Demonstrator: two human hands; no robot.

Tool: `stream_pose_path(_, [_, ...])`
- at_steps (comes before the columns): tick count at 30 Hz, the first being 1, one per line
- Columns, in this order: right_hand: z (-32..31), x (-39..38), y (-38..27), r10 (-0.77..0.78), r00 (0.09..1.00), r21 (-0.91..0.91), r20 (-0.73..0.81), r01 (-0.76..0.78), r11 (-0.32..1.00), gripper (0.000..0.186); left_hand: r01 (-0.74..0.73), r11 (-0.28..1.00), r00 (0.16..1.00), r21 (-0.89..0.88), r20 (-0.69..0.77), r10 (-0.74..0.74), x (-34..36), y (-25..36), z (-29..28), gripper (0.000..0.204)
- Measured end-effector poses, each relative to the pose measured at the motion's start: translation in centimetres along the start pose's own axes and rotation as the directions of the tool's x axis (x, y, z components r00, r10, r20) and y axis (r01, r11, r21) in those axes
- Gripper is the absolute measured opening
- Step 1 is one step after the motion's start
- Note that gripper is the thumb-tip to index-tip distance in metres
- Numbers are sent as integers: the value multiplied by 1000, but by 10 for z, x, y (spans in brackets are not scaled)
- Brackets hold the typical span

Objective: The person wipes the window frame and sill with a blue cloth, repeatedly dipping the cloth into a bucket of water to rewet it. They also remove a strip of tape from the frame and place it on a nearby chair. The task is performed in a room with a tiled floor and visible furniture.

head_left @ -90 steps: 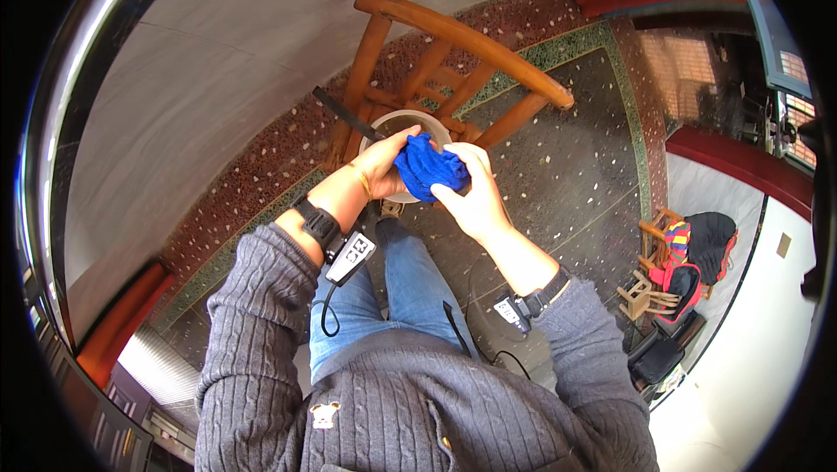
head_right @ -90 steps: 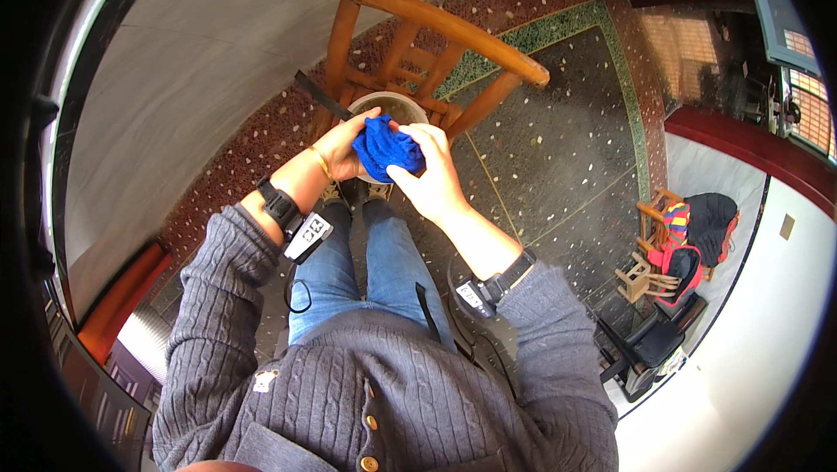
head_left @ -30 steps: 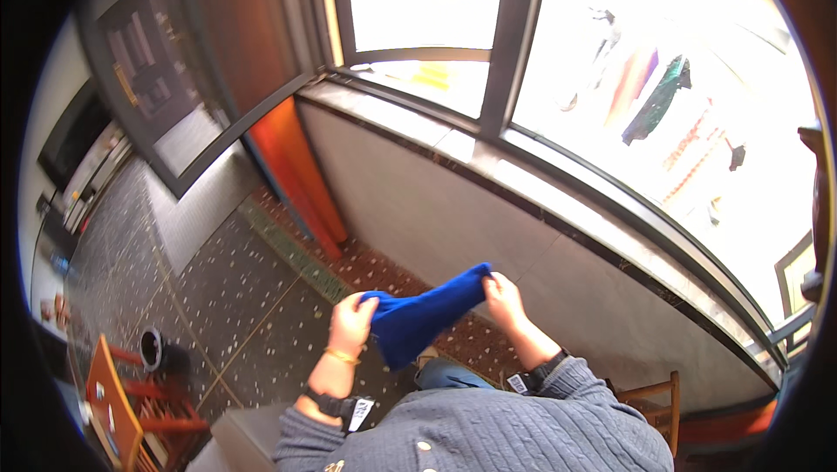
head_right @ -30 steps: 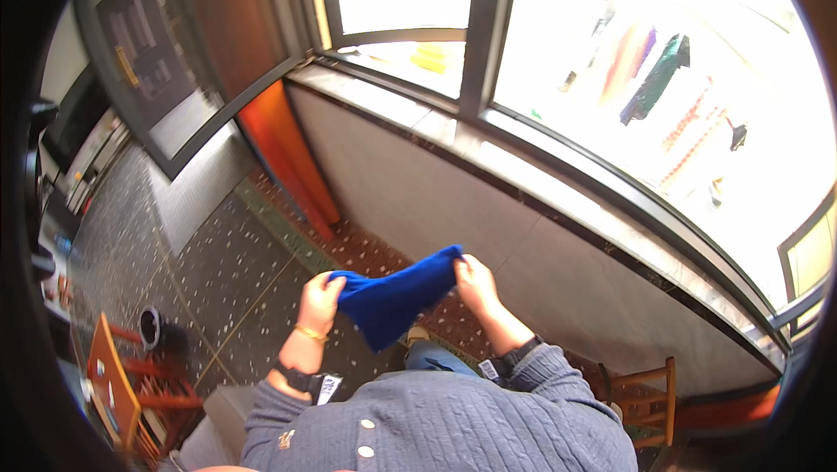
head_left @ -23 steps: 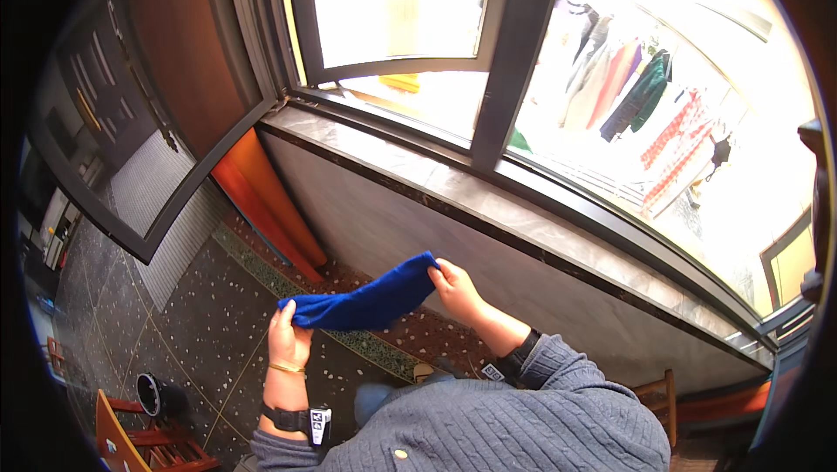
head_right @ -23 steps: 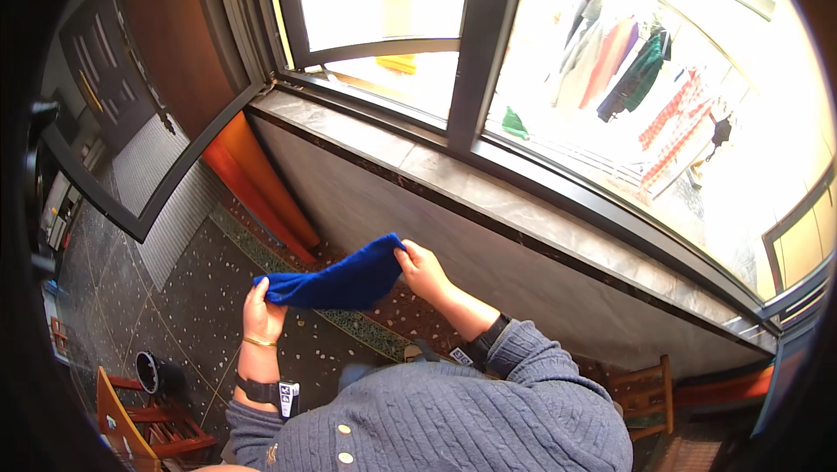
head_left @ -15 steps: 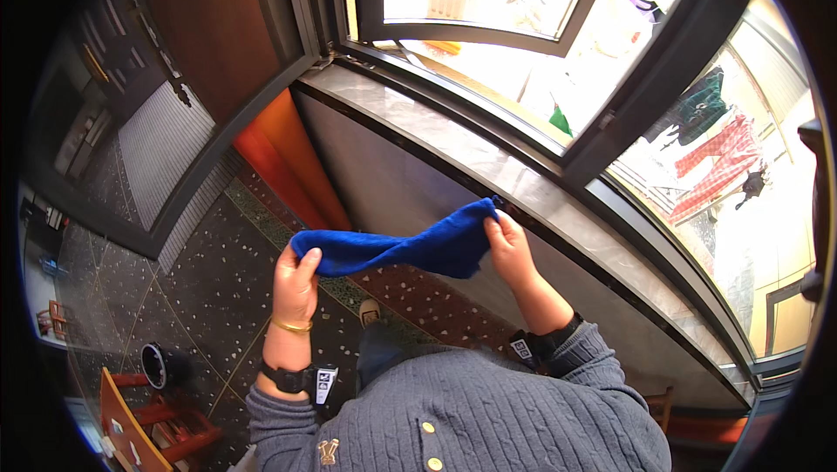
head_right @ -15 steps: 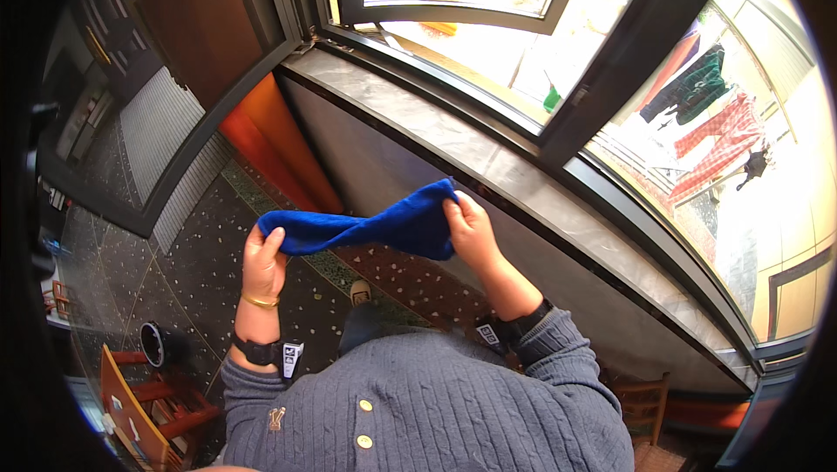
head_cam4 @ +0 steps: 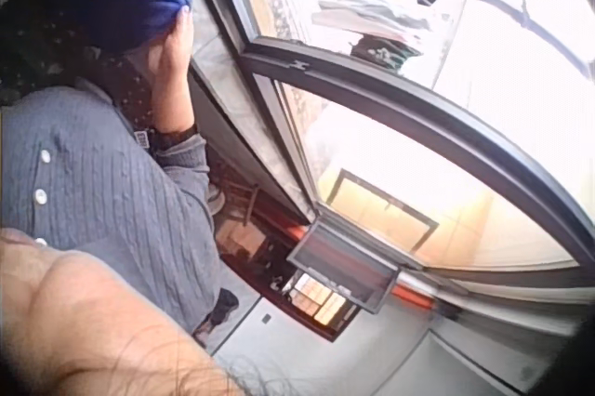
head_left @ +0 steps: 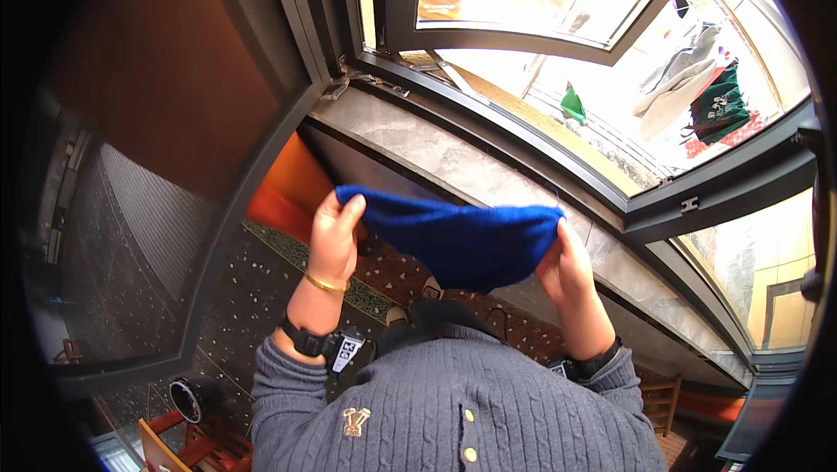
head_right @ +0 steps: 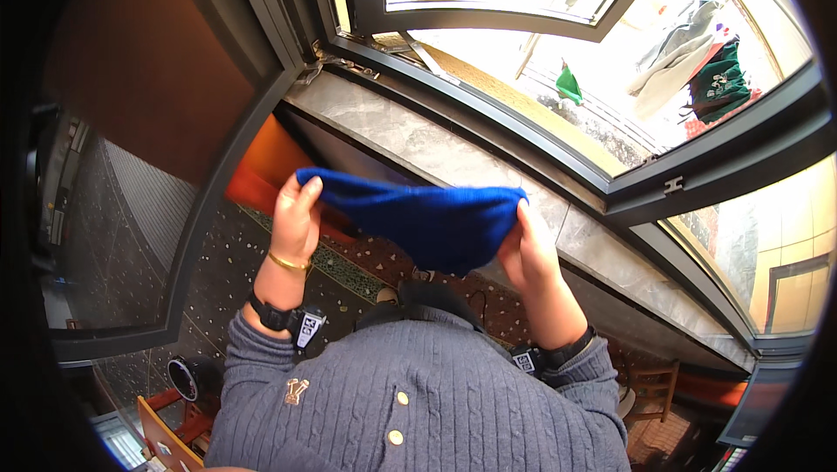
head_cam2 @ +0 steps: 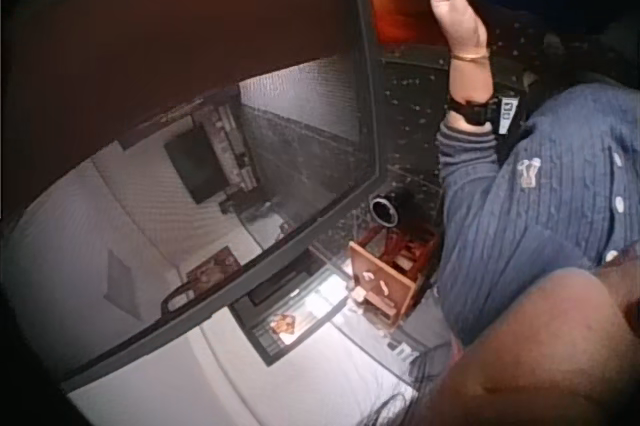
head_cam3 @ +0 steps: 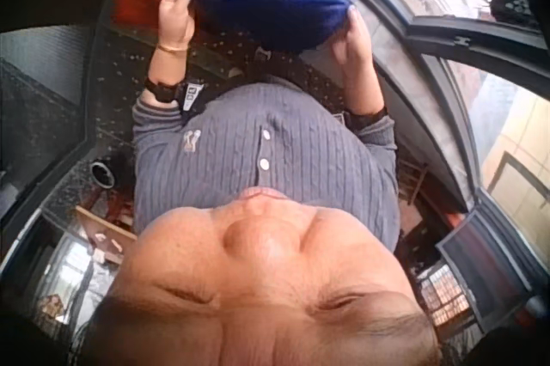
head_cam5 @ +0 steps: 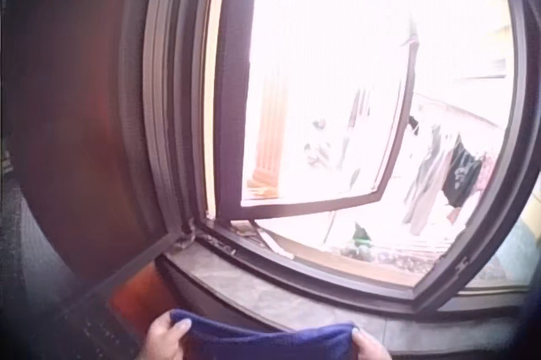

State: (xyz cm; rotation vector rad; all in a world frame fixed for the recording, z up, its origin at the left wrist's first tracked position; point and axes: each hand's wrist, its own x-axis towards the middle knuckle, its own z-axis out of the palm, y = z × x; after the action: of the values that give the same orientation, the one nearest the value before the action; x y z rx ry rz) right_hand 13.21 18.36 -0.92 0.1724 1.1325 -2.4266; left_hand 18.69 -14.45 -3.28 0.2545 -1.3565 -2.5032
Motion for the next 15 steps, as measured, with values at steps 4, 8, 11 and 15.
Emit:
stream_pose_path(4, [43, 80, -21, -248, 963, 137, 109, 233, 963, 32, -263, 962, 965, 72, 3, 264, 82, 13, 34, 17])
stream_pose_path(8, [91, 151, -25, -512, 834, -811, 208, 439, 386, 19, -563, 89, 747, 822, 459, 481, 164, 25, 40, 38])
stream_pose_path(11, [102, 164, -6, -499, 684, -832, 532, 313, -458, 54, -468, -128, 877, 874, 478, 52, 178, 3, 29, 36])
stream_pose_path(15, [103, 183, 17, -314, 515, -592, 797, 567, -572, 60, -565, -238, 787, 790, 602, 131, 189, -22, 21, 27])
